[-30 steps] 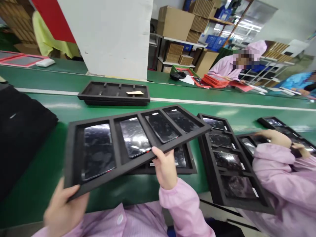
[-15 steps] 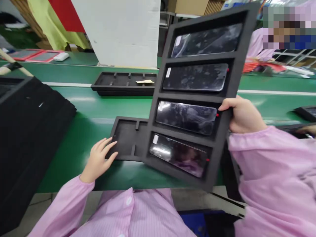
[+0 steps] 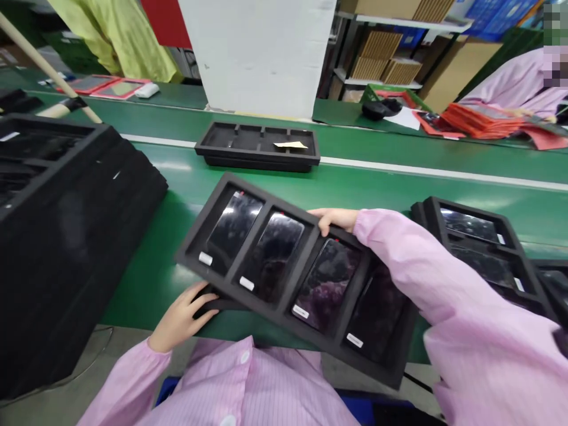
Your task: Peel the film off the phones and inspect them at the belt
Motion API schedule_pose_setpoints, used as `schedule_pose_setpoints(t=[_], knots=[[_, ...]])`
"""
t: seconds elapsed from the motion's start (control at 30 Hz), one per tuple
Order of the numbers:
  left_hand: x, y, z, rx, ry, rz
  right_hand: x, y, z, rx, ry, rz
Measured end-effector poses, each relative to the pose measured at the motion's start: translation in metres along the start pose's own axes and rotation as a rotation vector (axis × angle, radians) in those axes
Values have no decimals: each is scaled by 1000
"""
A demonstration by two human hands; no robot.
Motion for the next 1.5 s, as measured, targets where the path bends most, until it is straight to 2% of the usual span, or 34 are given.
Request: schedule_pose_setpoints(t=[0.07,0.13,0.23,0.33,0.4,0.43,0.5,0.57,0.6,0.63,0.67,0.73,0.77,0.83,0.9,0.97,1.07,1.17,1.27,1.37,1.5], knots=[[10,-1,27,-40,-49,-30,6,26,-29,316,210,-40],[22,-4,54,-91,-111,-62,9,47,-53,535,364,-32],[37,-18,84,-221,-354,-86,9,63,-78,578,403,98],[39,-33,82,-272,-667,67,15,64,-82,539,350,194],[35,-38,61,-230,-808,316,23,56,-69,462,204,327],[32,-39,47,-203,-857,468,26,49,-58,372,78,425],[27,-38,19,-110,-911,735,28,28,-26,70,-232,598],[22,-36,-6,28,-939,870,11,3,16,-320,-469,631],[20,-35,-15,103,-958,898,-6,-9,38,-483,-491,619],[19,-35,-22,167,-982,907,-29,-20,60,-632,-445,607],[17,-36,-27,215,-1006,904,-56,-27,78,-762,-340,602],[16,-40,-33,267,-1039,874,-113,-29,107,-894,-57,520],[16,-43,-36,271,-1040,853,-140,-23,115,-875,62,441],[17,-49,-41,258,-1030,823,-177,-4,124,-904,115,405],[17,-54,-48,254,-1028,830,-191,15,125,-1025,124,414],[16,-59,-56,271,-1027,837,-187,23,128,-1104,159,447],[9,-61,-70,278,-963,807,-171,10,139,-1112,224,499],[-1,-53,-79,224,-845,728,-167,-12,147,-1165,234,498],[-7,-34,-80,223,-784,695,-180,-22,140,-1134,246,460],[-6,-18,-80,247,-798,665,-197,-26,130,-1064,254,408],[-3,-14,-89,269,-785,688,-208,-34,133,-929,208,351]])
Point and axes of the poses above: each hand's wrist, its own z-axis away from the middle knuckle, its own y-axis out of the palm, x = y × z, the point moved 1 cm from there along -z, towards the middle knuckle, and after that the axes turned 14 degrees about -z, right-handed, at the moved point
